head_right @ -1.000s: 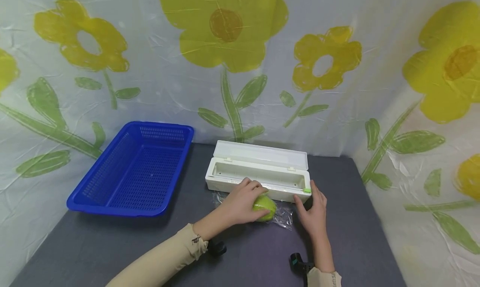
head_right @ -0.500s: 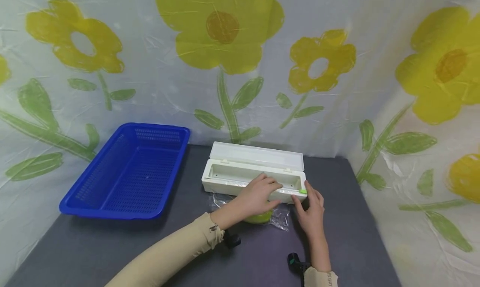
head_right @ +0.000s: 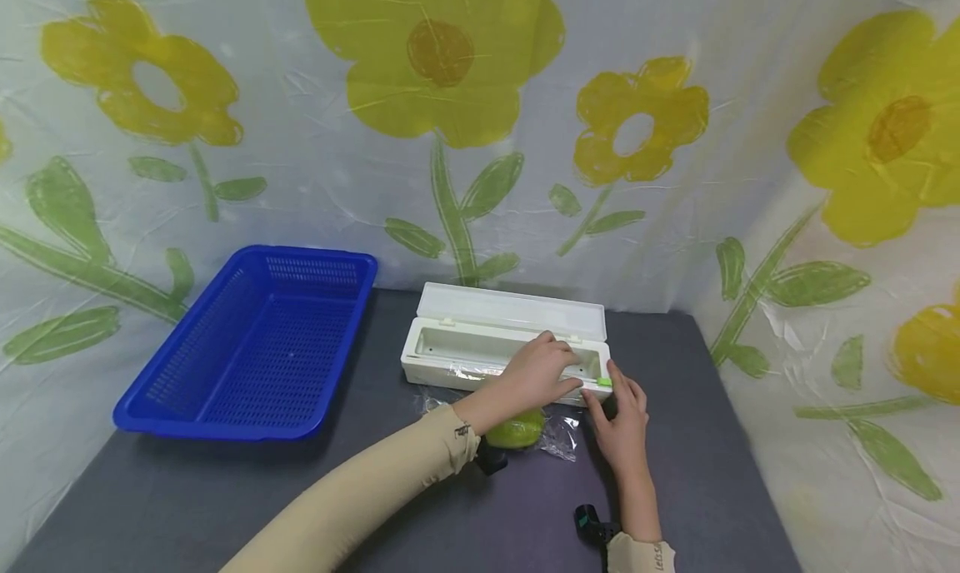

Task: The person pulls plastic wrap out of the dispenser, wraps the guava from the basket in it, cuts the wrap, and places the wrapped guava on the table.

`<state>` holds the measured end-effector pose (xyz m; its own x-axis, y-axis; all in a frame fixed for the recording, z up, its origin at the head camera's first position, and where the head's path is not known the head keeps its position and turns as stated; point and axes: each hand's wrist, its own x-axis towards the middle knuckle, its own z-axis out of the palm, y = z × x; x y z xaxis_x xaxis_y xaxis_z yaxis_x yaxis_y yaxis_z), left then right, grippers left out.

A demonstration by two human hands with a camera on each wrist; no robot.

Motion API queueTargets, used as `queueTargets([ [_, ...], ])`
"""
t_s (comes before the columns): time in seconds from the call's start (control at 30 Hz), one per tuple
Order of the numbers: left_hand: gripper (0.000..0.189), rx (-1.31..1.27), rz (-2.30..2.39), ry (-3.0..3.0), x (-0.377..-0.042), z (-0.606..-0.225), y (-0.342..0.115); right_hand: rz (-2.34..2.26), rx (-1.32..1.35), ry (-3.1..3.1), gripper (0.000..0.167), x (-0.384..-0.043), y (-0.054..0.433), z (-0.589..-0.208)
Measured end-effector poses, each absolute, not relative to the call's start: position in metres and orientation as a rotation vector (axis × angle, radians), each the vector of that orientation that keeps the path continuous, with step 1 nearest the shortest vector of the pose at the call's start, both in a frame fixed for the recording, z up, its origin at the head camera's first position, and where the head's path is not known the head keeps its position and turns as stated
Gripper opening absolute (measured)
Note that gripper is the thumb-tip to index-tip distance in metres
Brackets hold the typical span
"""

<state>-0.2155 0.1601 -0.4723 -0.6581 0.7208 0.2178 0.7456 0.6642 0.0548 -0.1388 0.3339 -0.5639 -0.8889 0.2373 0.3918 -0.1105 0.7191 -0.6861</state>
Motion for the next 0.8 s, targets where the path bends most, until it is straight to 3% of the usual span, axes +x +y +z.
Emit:
queueTargets([
  [0.8,0.022,-1.284,-0.112,-2.612,-0.221,-0.483,0.194,1.019,-0.038,-2.426,0.067,-0.139,0.338,-0.568],
])
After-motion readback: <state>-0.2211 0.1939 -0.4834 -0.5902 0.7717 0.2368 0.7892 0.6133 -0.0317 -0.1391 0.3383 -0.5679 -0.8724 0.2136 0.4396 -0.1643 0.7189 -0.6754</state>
